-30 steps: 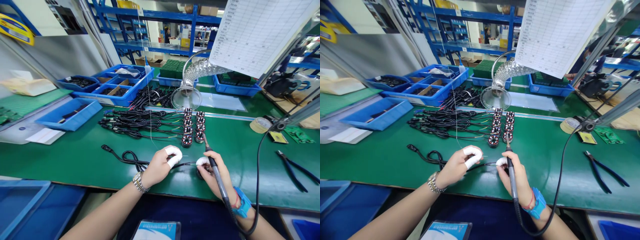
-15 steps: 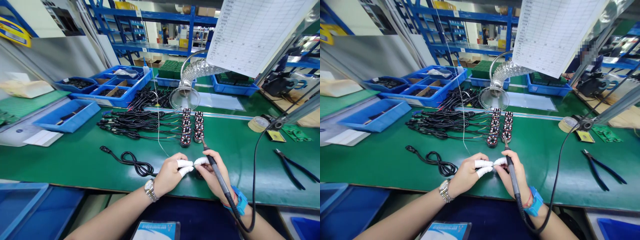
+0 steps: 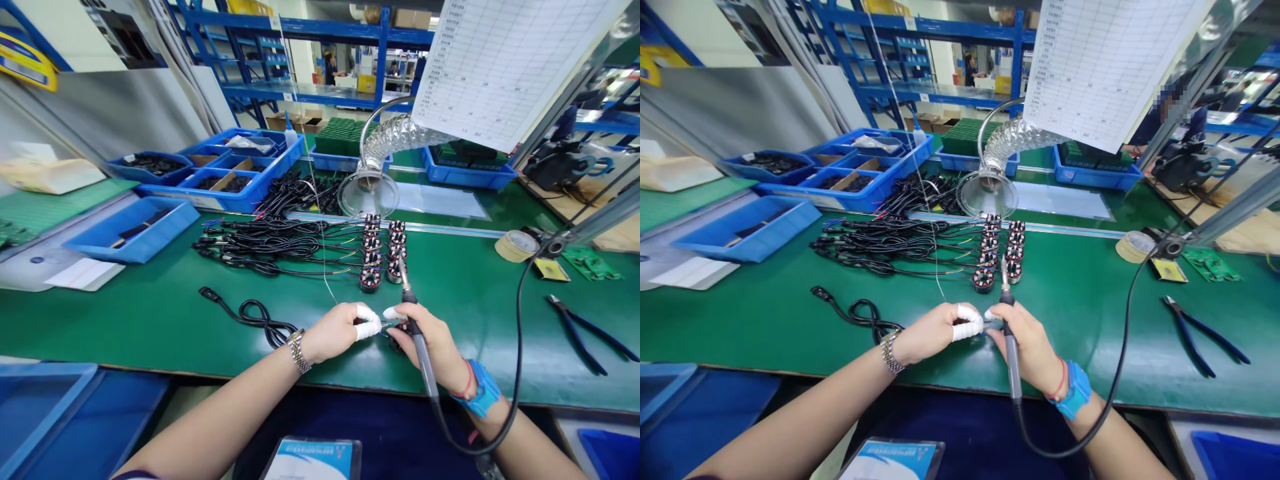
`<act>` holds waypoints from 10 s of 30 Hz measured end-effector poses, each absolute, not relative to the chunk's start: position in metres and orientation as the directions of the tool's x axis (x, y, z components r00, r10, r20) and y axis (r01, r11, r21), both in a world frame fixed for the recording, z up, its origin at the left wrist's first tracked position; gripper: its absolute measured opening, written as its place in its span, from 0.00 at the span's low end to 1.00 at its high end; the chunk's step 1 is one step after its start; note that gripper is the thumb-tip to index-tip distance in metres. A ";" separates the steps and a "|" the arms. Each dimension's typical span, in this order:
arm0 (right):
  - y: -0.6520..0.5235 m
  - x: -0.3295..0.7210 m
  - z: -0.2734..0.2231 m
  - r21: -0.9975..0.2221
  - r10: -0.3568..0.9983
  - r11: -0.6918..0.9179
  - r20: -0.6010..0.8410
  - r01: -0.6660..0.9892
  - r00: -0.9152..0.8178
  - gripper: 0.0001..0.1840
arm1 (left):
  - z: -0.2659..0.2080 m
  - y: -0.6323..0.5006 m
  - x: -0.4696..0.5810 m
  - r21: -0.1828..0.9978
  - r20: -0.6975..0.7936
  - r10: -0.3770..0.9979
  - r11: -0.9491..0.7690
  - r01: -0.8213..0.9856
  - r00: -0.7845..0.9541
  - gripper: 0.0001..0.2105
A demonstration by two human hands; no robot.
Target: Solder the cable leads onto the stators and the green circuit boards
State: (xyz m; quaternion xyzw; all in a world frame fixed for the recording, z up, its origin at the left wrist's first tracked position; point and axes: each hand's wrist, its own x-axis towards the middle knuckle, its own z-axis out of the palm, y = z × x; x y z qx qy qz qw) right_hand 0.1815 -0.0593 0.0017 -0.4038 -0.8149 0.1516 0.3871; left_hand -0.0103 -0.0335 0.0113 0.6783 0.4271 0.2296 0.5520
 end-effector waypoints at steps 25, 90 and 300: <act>-0.062 0.167 -0.009 -0.683 0.869 0.494 0.356 0.539 -0.344 0.16 | 0.000 -0.034 -0.008 0.965 -0.212 0.892 0.127 0.230 0.399 0.06; -0.067 0.218 0.036 -0.871 0.900 0.365 0.240 0.329 -0.364 0.08 | 0.004 -0.037 -0.006 0.918 -0.213 0.872 0.024 0.396 0.441 0.04; -0.079 0.233 0.040 -0.860 0.898 0.370 0.234 0.351 -0.373 0.08 | 0.009 -0.043 -0.006 0.817 -0.053 0.803 -0.307 0.488 0.594 0.04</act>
